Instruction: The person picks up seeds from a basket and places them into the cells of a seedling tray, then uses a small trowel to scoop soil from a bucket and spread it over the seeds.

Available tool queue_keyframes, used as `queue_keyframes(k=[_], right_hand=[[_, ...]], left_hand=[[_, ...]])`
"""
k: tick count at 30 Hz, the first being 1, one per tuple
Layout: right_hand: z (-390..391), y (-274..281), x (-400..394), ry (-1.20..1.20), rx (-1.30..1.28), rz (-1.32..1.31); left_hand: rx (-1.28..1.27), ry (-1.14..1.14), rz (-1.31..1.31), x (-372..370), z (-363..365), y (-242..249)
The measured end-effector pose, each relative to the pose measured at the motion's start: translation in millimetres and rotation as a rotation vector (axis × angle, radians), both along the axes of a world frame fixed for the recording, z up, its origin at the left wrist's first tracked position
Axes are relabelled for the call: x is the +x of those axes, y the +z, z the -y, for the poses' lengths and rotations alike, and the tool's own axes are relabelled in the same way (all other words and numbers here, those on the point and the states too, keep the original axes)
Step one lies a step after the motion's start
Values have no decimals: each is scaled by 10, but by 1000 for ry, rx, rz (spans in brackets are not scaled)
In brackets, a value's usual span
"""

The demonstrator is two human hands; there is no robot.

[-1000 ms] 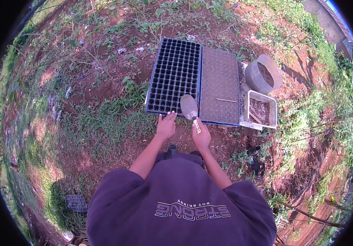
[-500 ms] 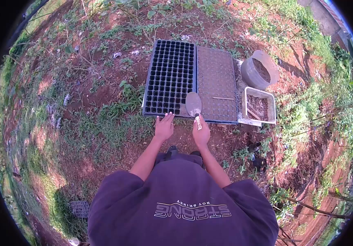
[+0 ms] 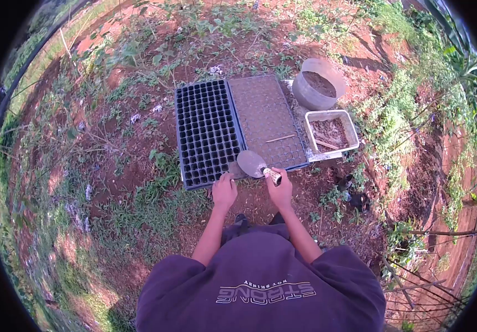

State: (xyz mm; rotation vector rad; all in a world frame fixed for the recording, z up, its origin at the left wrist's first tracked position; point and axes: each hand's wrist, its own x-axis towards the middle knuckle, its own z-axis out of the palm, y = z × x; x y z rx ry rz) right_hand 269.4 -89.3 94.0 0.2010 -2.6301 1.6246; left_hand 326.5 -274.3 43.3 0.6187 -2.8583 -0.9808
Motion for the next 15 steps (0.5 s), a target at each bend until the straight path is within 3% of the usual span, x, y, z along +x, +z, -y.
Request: queue_keyframes(k=[1,4,5,7,9,15], right_hand=[[-73,60,-35,-47,-26,21],[-306,242,-109,-159,25,-111],[-404,282,-147,-173,33,-119],[-586,387,-234,-204,44,-132],[-763,520,-340,-308,-212,-4],[-1363,748,-705,-423,-397,-49]], left_hand=[[-48,-32,-164,-68,-51,-71],[19,-74,-242,-246,-322,295],[149,-51,-188,-314,-411,367],[91,-93,-303,-447,-552,345],[107,-106,-395,-578,-692,327],[84,-205,-401,-1036,-1163,431]])
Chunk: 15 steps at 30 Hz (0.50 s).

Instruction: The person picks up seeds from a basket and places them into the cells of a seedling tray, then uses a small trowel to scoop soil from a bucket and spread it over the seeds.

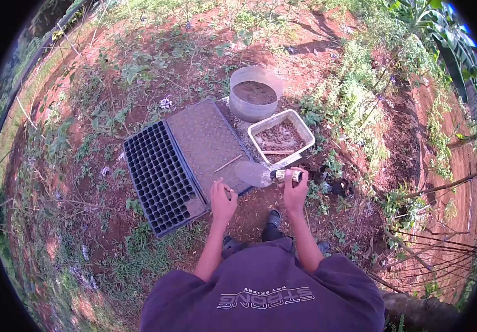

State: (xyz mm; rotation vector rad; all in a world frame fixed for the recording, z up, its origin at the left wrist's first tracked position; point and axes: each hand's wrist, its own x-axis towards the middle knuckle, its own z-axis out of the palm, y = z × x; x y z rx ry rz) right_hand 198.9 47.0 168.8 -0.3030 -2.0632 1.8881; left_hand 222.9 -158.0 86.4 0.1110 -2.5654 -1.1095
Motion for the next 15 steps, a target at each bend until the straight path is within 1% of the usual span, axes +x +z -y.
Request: queue_keyframes(k=[3,5,6,7,9,10,13,15], right_hand=[[-317,13,-198,-33,-4,-7],[-477,81,-356,-15,-35,-56],[-569,129,-416,-12,-64,-6],[-668,135,-499,-12,-65,-11],[-870,125,-666,47,-49,-59],[-963,104,-747,45,4,-68],[-1207,68,-951,27,33,-139],[-1331,92,-1082,52,6,-94]], left_hand=[[17,-20,36,-267,-304,16],[45,-19,24,-455,-522,45],[79,-8,14,-553,-635,61],[77,-9,9,-646,-746,116],[196,20,-10,-814,-956,224],[198,24,-15,-893,-1035,253],[178,37,30,-1095,-1172,263],[127,46,-19,-1200,-1219,209]])
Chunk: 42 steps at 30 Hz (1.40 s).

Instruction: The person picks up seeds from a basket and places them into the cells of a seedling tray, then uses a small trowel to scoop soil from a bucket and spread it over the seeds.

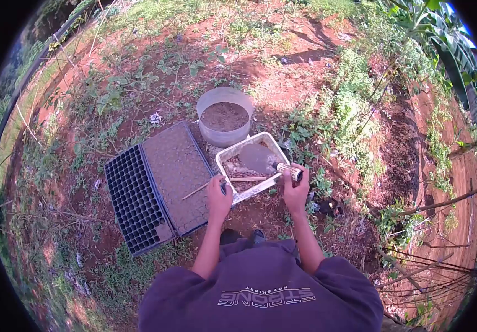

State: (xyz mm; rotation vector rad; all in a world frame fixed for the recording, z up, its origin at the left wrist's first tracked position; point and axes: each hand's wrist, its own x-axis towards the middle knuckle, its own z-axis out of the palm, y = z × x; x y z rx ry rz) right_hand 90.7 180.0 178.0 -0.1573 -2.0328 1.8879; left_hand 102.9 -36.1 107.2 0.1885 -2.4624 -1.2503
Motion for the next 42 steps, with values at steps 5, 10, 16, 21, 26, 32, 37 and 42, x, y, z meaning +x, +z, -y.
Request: queue_keyframes(k=[5,10,16,21,26,32,37,42], right_hand=[[-73,121,-400,6,1,-50],[80,154,-938,35,69,-127],[309,375,-1694,73,362,-360],[602,536,-2371,254,740,-428],[906,407,-2751,358,993,-405],[983,576,-2892,403,1047,-362],[1068,653,-2960,412,1123,-396],[1125,-219,-3089,442,843,-208]], left_hand=[[-2,28,30,-233,39,-54],[-57,81,-42,-710,249,-47],[-107,108,-96,-1631,529,95],[-161,168,35,-2268,551,-121],[-280,227,47,-2499,434,-247],[-333,206,168,-2419,417,-202],[-319,219,196,-2445,391,-187],[-295,231,205,-2430,371,-189]])
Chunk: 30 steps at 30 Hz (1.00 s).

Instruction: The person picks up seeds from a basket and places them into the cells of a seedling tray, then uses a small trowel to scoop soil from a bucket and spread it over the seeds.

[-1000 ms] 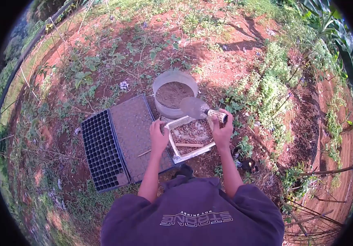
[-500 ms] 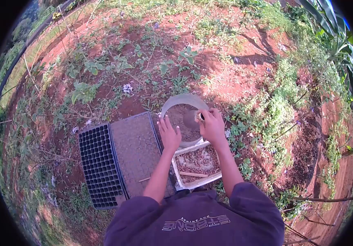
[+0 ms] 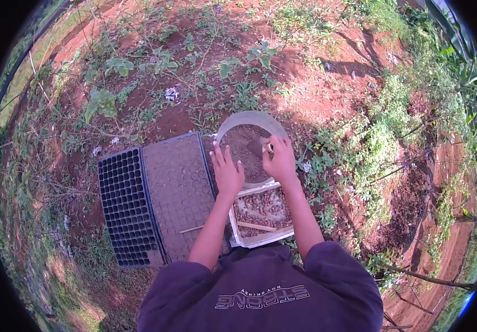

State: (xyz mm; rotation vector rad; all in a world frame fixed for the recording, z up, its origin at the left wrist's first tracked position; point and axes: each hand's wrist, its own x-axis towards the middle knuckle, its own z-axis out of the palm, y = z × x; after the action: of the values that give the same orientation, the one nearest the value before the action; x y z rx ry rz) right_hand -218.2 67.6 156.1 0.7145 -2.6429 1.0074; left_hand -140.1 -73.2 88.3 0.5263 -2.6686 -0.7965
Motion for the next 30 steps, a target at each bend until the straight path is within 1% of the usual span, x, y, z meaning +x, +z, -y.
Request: queue_keyframes(k=[1,5,7,8,10,12,14,16,18,19,22,25,27,28,30], right_hand=[[-2,43,48,-51,120,-128],[-93,-58,95,-50,72,-156],[-195,-167,44,-175,3,-121],[-247,-211,10,-169,1,-120],[-322,-256,-30,-238,63,42],[-311,-283,23,-204,65,75],[-214,-291,133,-147,127,-31],[-210,-307,143,-150,118,18],[-317,-344,117,-249,104,-162],[-377,-383,106,-249,99,-172],[-482,-491,101,-240,114,-106],[-533,-479,84,-224,96,-85],[-584,-487,130,-128,84,-29],[-605,-455,189,-121,81,-33],[-670,-418,378,-60,-72,-106]], left_hand=[[-3,7,-2,-23,4,-8],[-23,5,-12,-11,-10,-30],[-32,10,-4,10,-24,-36],[-33,11,3,11,-28,-38],[-38,15,13,8,-18,-44],[-48,12,-2,0,-22,-49],[-58,27,5,-4,-32,-59],[-72,35,9,-30,-17,-60],[-66,45,10,-36,-16,-62],[-69,46,0,-39,-22,-50],[-109,55,41,3,-13,-56],[-128,41,-17,13,4,-79],[-98,48,-34,50,9,-100],[-101,55,-38,107,-18,-103],[113,75,-223,294,-118,-138]])
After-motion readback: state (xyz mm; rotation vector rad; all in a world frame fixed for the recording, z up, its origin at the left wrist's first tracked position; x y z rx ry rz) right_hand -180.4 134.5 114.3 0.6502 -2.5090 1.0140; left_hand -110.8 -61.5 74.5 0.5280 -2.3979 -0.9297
